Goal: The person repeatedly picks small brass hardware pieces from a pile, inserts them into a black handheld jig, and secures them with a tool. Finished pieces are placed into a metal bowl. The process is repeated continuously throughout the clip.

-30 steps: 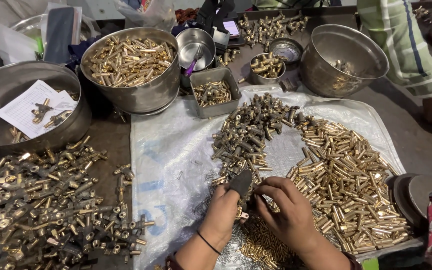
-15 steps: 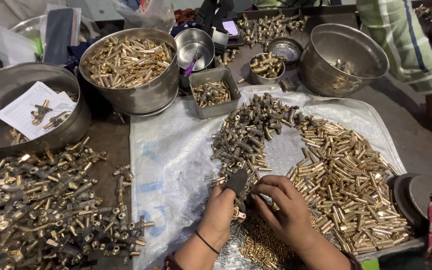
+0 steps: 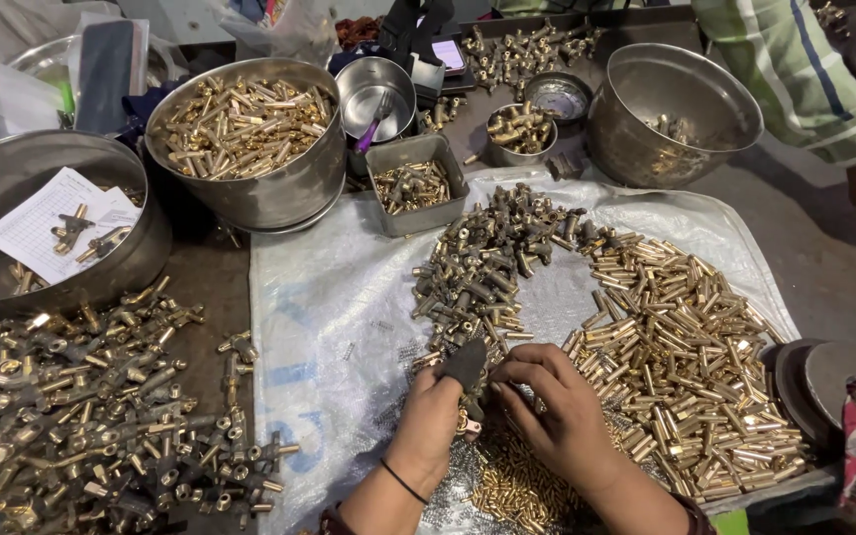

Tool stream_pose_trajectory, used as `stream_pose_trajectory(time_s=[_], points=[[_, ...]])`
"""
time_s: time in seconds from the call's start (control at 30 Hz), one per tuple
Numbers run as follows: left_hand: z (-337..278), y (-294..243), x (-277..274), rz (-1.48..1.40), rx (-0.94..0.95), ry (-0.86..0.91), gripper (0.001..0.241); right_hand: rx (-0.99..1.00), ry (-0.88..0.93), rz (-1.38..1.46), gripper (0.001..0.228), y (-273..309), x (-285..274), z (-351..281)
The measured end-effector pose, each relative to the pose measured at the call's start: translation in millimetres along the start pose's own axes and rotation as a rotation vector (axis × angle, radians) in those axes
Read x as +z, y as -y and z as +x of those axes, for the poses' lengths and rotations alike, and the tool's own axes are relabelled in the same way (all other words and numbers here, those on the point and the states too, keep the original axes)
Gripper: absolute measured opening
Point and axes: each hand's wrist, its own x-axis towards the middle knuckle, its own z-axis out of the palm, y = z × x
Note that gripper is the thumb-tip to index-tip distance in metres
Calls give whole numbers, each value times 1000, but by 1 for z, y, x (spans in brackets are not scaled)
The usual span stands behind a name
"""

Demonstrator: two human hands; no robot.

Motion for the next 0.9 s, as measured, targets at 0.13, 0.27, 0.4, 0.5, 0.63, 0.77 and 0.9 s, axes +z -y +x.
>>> stream_pose_trajectory(time_s=[0.13, 0.27, 0.4, 0.5, 0.63, 0.77, 0.9], points=[[11, 16, -9, -4, 32, -15, 26, -10, -1, 14, 23, -2, 0, -1], [2, 3, -1, 10, 112, 10, 28, -28, -14, 28, 23, -2, 1, -2], [-6, -7, 4, -21, 17, 10, 30, -27, -24, 6, 24, -3, 4, -3], [-8, -10, 6, -3, 8, 4, 30, -27, -14, 4, 24, -2, 3, -1], [-4, -4, 3, 9, -1, -5, 28, -15, -1, -13, 25, -2, 1, 0], [-1, -1, 1, 29, 30, 5, 28, -24, 11, -9, 24, -3, 0, 1], [-9, -14, 10, 88, 11, -12, 29, -33, 10, 4, 24, -2, 0, 2]])
